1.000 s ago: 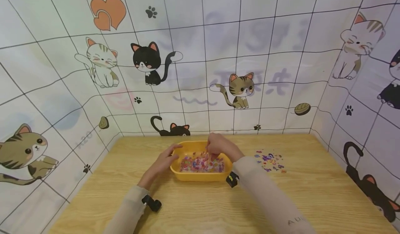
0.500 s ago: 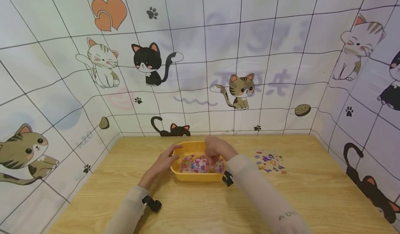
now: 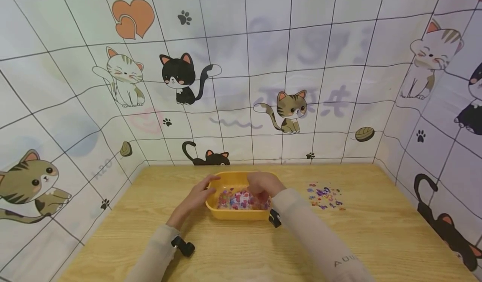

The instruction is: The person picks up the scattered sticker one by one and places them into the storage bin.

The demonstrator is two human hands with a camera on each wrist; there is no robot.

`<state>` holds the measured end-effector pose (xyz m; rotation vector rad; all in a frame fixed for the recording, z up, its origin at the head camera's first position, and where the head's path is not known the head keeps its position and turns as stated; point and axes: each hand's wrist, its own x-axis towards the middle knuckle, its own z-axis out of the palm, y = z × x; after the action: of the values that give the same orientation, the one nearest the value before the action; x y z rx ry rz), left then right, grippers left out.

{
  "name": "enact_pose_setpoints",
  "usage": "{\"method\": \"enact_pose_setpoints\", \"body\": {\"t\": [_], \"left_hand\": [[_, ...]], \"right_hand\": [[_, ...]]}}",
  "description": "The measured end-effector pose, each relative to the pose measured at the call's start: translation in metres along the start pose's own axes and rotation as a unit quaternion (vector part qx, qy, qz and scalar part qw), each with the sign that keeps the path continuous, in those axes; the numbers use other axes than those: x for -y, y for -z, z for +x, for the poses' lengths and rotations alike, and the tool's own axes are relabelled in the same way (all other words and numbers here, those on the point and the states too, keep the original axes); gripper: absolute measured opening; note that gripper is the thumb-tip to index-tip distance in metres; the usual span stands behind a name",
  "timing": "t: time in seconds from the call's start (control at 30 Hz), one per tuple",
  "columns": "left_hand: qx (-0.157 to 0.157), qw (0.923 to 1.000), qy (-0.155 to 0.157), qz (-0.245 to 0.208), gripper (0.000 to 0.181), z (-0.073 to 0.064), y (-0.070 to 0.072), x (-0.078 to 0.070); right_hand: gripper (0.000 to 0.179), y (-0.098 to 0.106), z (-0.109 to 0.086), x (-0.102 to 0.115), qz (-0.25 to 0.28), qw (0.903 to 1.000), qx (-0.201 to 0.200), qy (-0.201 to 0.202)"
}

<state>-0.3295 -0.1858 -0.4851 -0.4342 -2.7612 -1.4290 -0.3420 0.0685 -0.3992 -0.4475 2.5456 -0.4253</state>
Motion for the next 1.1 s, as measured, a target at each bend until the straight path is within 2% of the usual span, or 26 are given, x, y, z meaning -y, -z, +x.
{"method": "enact_pose_setpoints", "body": {"t": [0.27,0.37,0.67,1.03,1.1], "left_hand": [[0.003,1.0,0.001,-0.001,0.044,-0.0012,0.0,0.0],[0.002,1.0,0.001,-0.001,0.043,-0.0017,0.0002,0.0001],[-0.001,1.0,-0.003,0.003,0.043,-0.0013,-0.0012,0.0021],[-0.005,1.0,-0.003,0.001,0.043,-0.0003,-0.0012,0.0019],[-0.004,1.0,-0.003,0.001,0.043,-0.0005,-0.0011,0.002]], "right_hand": [[0.013,-0.0065,0.0031,-0.0011,-0.004,1.0,0.005,0.0],[0.017,-0.0066,0.0038,-0.0001,-0.012,0.9999,0.005,-0.002],[0.006,-0.0081,0.0062,-0.0009,0.025,0.9993,0.003,-0.026],[0.009,-0.0096,0.0078,-0.0019,0.025,0.9989,-0.009,-0.037],[0.015,-0.0095,0.0076,-0.0015,0.025,0.999,-0.008,-0.036]]}}
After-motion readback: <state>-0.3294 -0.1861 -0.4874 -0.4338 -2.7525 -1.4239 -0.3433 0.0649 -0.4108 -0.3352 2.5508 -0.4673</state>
